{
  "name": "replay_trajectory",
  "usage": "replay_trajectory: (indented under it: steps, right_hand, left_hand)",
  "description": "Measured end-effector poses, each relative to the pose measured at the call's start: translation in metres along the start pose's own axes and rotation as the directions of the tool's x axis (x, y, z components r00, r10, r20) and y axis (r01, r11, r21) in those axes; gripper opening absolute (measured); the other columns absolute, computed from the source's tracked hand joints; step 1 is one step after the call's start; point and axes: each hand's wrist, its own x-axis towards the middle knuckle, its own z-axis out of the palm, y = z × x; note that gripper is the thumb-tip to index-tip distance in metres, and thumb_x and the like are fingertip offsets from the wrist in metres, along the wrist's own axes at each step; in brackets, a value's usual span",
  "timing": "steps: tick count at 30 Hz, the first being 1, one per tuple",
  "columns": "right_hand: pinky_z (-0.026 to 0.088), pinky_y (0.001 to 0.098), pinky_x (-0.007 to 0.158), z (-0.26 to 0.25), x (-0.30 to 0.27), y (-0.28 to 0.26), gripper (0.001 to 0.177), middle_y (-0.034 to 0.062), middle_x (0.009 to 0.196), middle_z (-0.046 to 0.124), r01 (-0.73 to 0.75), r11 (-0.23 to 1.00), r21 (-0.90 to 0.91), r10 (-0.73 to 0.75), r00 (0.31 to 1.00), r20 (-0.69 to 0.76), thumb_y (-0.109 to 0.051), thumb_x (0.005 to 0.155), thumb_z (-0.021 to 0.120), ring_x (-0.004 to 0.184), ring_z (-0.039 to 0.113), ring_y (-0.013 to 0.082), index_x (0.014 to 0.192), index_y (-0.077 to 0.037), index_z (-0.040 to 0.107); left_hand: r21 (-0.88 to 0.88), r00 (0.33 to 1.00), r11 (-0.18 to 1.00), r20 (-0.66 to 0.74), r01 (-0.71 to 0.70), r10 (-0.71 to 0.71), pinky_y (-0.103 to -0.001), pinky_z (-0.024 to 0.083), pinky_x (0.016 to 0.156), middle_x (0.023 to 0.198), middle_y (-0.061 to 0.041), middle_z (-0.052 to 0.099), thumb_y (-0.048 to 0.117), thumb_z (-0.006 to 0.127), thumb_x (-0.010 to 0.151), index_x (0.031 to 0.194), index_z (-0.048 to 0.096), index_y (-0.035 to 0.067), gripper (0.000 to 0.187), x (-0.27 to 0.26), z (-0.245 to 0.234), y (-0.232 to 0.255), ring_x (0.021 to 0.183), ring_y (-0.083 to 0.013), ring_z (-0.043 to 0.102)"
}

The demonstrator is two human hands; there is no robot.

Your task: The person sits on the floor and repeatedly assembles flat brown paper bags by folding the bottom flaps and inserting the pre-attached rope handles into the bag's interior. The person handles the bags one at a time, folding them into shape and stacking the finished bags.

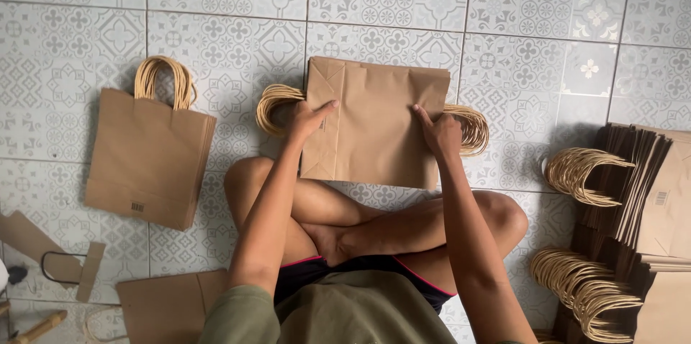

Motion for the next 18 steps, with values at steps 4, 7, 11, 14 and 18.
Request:
replay_trajectory:
  steps: [4, 7, 11, 14, 18]
  right_hand:
    - [0.05, 0.0618, 0.097, -0.002, -0.005, 0.002, 0.099, 0.0404, 0.108, 0.068, 0.051, 0.999, -0.009, -0.051, 0.998, -0.021, -0.079, 0.093, 0.059, 0.114, 0.063, 0.0554, 0.108, 0.018, 0.069]
    - [0.048, 0.0605, 0.101, 0.002, 0.003, 0.019, 0.091, 0.0358, 0.112, 0.069, 0.106, 0.994, 0.002, -0.106, 0.994, -0.025, -0.076, 0.097, 0.06, 0.118, 0.062, 0.0524, 0.111, 0.013, 0.07]
    - [0.049, 0.0557, 0.098, -0.006, -0.003, 0.036, 0.068, 0.021, 0.105, 0.073, 0.183, 0.982, -0.037, -0.186, 0.975, -0.124, -0.068, 0.099, 0.063, 0.116, 0.065, 0.0414, 0.104, -0.001, 0.075]
    - [0.045, 0.0567, 0.096, -0.019, -0.006, 0.056, 0.062, 0.0321, 0.105, 0.069, 0.278, 0.958, 0.065, -0.256, 0.937, -0.237, -0.052, 0.106, 0.063, 0.114, 0.064, 0.0471, 0.103, 0.009, 0.07]
    - [0.046, 0.0434, 0.075, 0.002, -0.026, 0.038, 0.047, 0.016, 0.069, 0.052, 0.527, 0.849, 0.032, -0.447, 0.75, -0.488, -0.038, 0.112, 0.07, 0.071, 0.058, 0.0345, 0.085, 0.0, 0.06]
  left_hand:
    - [-0.083, 1.0, 0.997, -0.006, 0.005, -0.005, -0.046, 0.051, 0.1, 0.126, -0.023, 0.067, 0.074, 0.078, 0.069, 0.12, 0.065, -0.005, 0.095, 0.001, 0.008, -0.002, 0.127, -0.035, 0.061]
    - [-0.104, 0.999, 0.994, -0.036, -0.015, 0.012, -0.046, 0.051, 0.102, 0.13, -0.02, 0.065, 0.076, 0.076, 0.069, 0.125, 0.065, 0.0, 0.095, -0.021, -0.002, 0.006, 0.128, -0.0333, 0.06]
    - [-0.051, 0.991, 0.994, -0.1, -0.096, 0.091, -0.051, 0.048, 0.106, 0.136, -0.024, 0.062, 0.067, 0.064, 0.087, 0.125, 0.062, -0.002, 0.078, -0.025, -0.009, -0.004, 0.132, -0.0382, 0.056]
    - [0.058, 0.966, 0.97, -0.087, -0.238, 0.242, -0.049, 0.04, 0.114, 0.151, -0.023, 0.05, 0.064, 0.044, 0.101, 0.151, 0.044, 0.001, 0.081, -0.077, -0.057, 0.003, 0.141, -0.0363, 0.048]
    - [0.283, 0.697, 0.852, -0.49, -0.441, 0.524, -0.047, 0.059, 0.088, 0.116, -0.008, 0.074, 0.053, 0.059, 0.099, 0.128, 0.069, 0.018, 0.046, -0.074, -0.067, -0.092, 0.103, -0.0309, 0.073]
